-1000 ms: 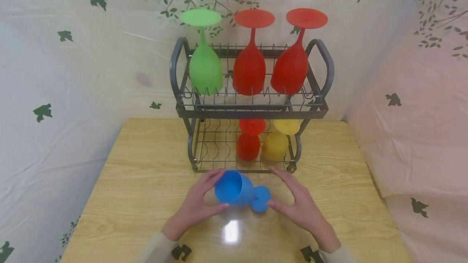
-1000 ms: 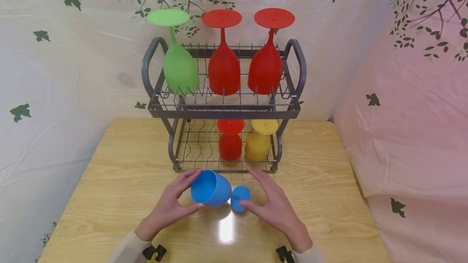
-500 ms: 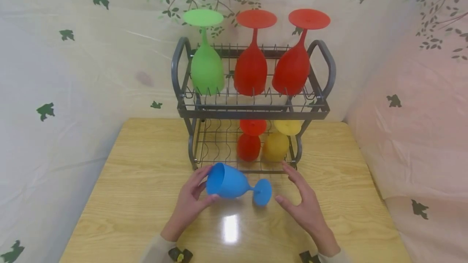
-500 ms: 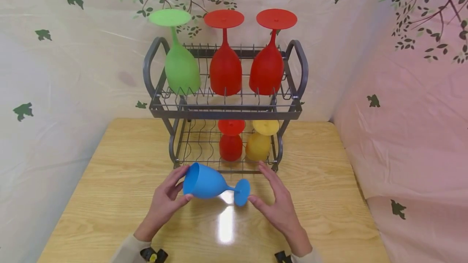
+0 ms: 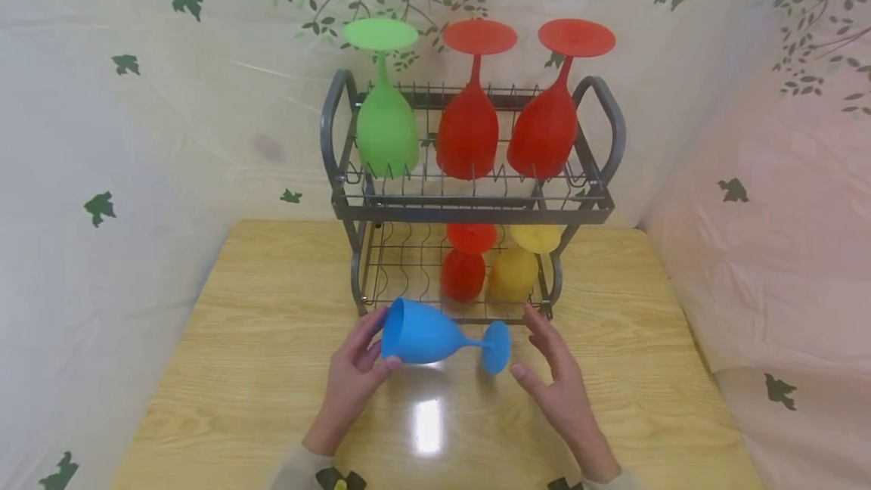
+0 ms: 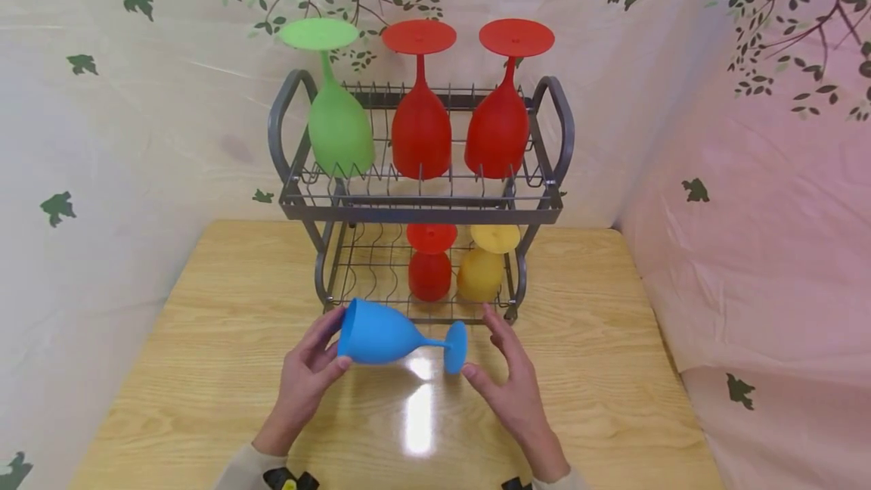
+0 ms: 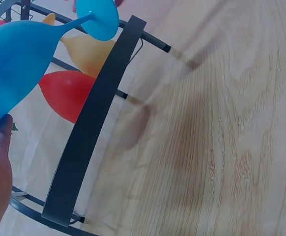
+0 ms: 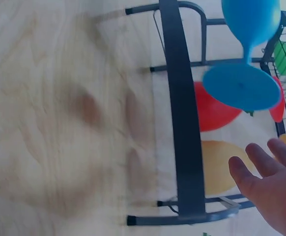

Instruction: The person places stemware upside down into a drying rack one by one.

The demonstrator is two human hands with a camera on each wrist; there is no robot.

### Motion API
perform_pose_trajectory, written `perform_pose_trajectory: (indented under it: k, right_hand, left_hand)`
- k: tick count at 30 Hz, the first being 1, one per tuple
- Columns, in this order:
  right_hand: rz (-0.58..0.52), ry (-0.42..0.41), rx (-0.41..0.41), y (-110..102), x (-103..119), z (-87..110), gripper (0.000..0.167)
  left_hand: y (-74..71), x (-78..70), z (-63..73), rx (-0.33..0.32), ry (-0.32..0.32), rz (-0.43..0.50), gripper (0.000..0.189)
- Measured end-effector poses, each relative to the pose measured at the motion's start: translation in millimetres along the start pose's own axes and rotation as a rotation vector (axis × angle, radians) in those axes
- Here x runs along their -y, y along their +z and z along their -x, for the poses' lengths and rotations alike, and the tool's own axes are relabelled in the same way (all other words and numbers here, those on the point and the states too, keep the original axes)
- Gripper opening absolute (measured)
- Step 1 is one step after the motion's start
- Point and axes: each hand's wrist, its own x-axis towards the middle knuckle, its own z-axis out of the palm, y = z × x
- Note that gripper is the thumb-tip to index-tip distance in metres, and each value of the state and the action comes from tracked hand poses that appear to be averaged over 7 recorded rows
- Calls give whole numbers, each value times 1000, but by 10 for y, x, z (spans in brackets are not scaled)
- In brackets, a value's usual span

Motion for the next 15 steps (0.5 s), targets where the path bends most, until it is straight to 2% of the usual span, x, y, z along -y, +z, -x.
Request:
perform_pose_trajectory:
  k: [6,15]
  right_hand:
    - [-169,54,-60,144,9,28,78]
    - [-332,161,-143,284,28,19,71]
  left_hand:
    - [35,0,22,-47,-10,39,66]
    - [104,12,31,-106,19,175,68]
